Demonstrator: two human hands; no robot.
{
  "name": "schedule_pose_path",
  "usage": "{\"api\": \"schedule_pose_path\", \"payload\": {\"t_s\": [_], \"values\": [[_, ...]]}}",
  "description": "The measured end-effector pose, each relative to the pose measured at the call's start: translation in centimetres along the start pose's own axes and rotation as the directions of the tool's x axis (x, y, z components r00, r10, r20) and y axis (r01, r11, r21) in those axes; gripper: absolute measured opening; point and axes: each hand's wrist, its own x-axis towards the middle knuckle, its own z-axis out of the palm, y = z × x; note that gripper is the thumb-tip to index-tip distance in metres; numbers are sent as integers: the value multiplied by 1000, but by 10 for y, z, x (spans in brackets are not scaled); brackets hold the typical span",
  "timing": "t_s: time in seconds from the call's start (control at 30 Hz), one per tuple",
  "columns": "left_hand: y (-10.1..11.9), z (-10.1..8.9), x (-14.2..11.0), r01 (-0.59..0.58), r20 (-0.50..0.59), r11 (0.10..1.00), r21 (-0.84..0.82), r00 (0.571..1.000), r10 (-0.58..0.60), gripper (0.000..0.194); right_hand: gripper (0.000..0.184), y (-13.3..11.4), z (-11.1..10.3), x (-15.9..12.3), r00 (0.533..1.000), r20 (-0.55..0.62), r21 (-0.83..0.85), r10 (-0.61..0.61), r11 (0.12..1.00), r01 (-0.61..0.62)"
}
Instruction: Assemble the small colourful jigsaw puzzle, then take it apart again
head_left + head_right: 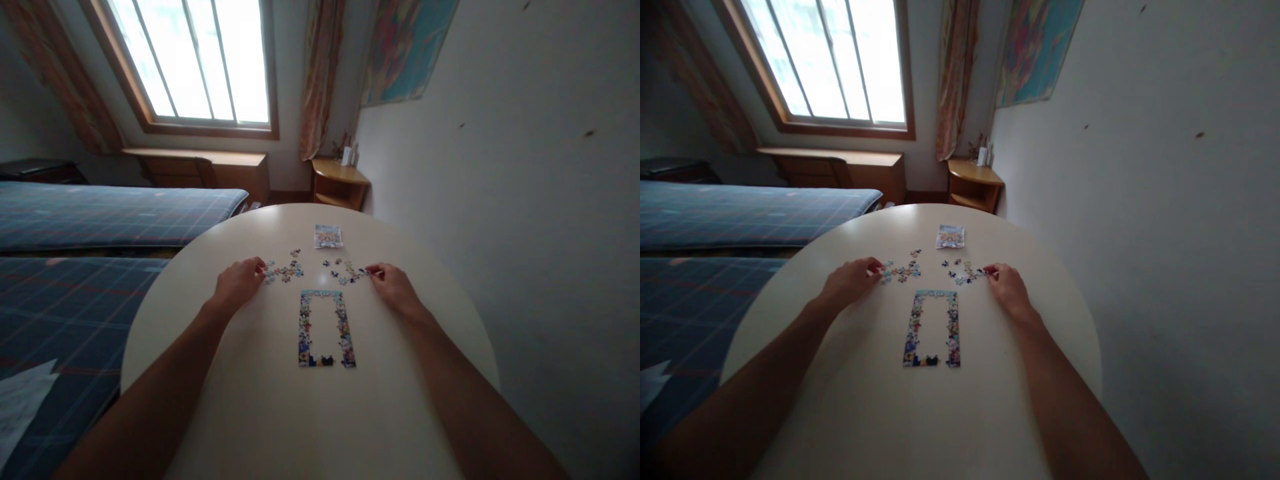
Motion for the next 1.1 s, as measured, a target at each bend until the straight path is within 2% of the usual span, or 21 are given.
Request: {"api": "schedule_pose_path", "payload": {"t_s": [0.23,0.3,0.47,0.53,0.7,0.87,1.1], "values": [[-3,9,5,-40,-140,998,47,989,46,34,25,-3,-3,-2,1000,23,-4,-3,1000,3],[-3,9,5,-50,-151,998,49,987,56,34,25,-4,-4,-2,1000,25,-8,-4,1000,5],[1,8,4,27,-75,999,23,997,-25,40,25,-3,-2,-1,1000,19,-29,-9,1000,9],[1,8,4,26,-69,999,33,997,-24,39,26,-1,-1,0,1000,14,-42,-19,999,20],[-6,8,4,45,-52,989,141,998,-38,38,31,5,1,4,999,-22,-108,-44,993,42],[-14,5,4,97,-26,978,186,995,-94,38,32,10,1,3,998,-57,-194,-11,981,0],[-19,10,8,107,-29,974,198,994,-103,36,31,11,1,1,996,-73,-269,41,961,-60]]}}
